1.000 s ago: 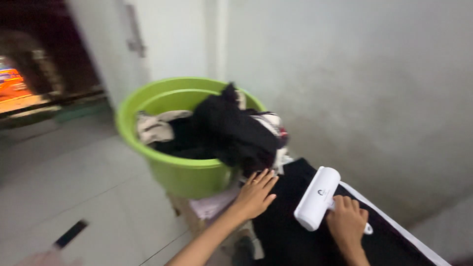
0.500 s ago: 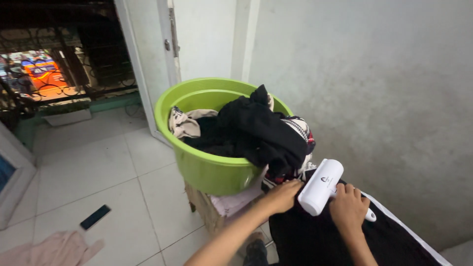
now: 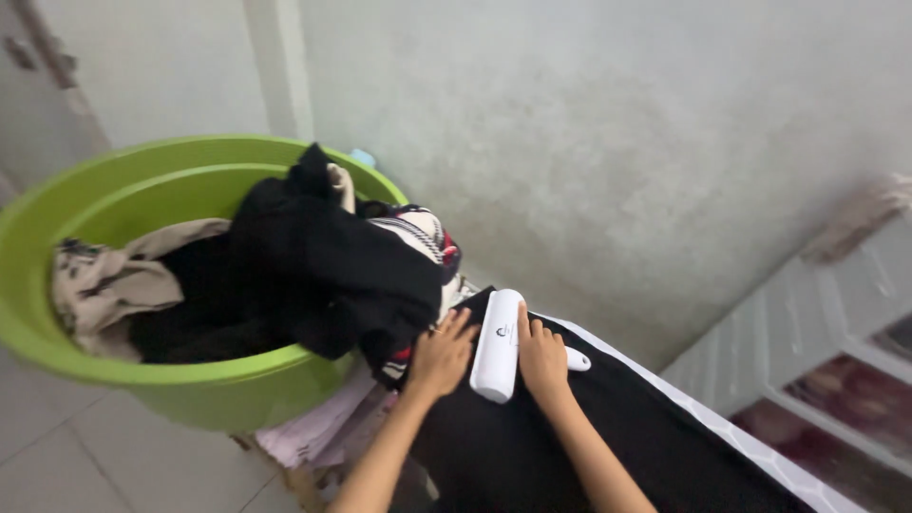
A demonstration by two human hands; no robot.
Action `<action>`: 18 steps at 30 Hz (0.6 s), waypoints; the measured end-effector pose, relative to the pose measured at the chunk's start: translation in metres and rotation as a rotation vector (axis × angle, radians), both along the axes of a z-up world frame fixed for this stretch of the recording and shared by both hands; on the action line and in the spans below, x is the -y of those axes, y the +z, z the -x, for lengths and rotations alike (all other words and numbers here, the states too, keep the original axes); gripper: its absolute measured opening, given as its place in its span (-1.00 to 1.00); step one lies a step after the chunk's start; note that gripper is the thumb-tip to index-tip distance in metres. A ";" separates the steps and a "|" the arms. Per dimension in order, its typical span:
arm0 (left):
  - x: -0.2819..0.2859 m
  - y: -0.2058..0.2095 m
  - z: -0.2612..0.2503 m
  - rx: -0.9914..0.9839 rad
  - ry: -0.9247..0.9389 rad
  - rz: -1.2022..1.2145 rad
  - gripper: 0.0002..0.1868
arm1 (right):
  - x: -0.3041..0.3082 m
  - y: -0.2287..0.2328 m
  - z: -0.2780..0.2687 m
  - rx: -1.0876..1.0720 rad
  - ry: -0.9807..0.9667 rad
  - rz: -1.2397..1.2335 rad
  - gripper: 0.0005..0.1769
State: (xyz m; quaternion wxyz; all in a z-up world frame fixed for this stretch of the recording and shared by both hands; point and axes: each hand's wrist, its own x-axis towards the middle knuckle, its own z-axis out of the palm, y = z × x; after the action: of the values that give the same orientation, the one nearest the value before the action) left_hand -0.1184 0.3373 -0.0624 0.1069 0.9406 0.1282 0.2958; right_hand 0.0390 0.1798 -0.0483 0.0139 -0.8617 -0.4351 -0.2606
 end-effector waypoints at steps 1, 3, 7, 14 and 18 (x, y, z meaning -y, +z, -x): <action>-0.002 0.004 0.000 -0.003 0.006 0.040 -0.55 | 0.015 -0.001 -0.003 0.018 0.000 0.012 -0.27; -0.003 0.009 -0.006 -0.044 0.025 0.103 -0.56 | 0.061 -0.002 -0.014 0.047 -0.060 0.038 -0.25; -0.002 0.002 -0.005 -0.067 0.063 0.097 -0.56 | 0.212 -0.001 -0.015 0.072 -0.309 0.092 -0.27; 0.011 -0.008 -0.016 -0.071 0.158 -0.037 -0.51 | 0.337 0.032 0.006 0.065 -0.573 0.269 -0.23; 0.030 -0.018 -0.024 -0.039 0.215 -0.042 -0.46 | 0.244 0.046 0.016 0.159 -0.389 0.213 -0.41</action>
State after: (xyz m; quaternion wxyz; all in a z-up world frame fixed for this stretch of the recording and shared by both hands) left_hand -0.0941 0.3078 -0.0804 0.0522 0.9289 0.2242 0.2900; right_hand 0.0231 -0.0647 -0.0021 -0.1621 -0.9027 -0.2857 -0.2781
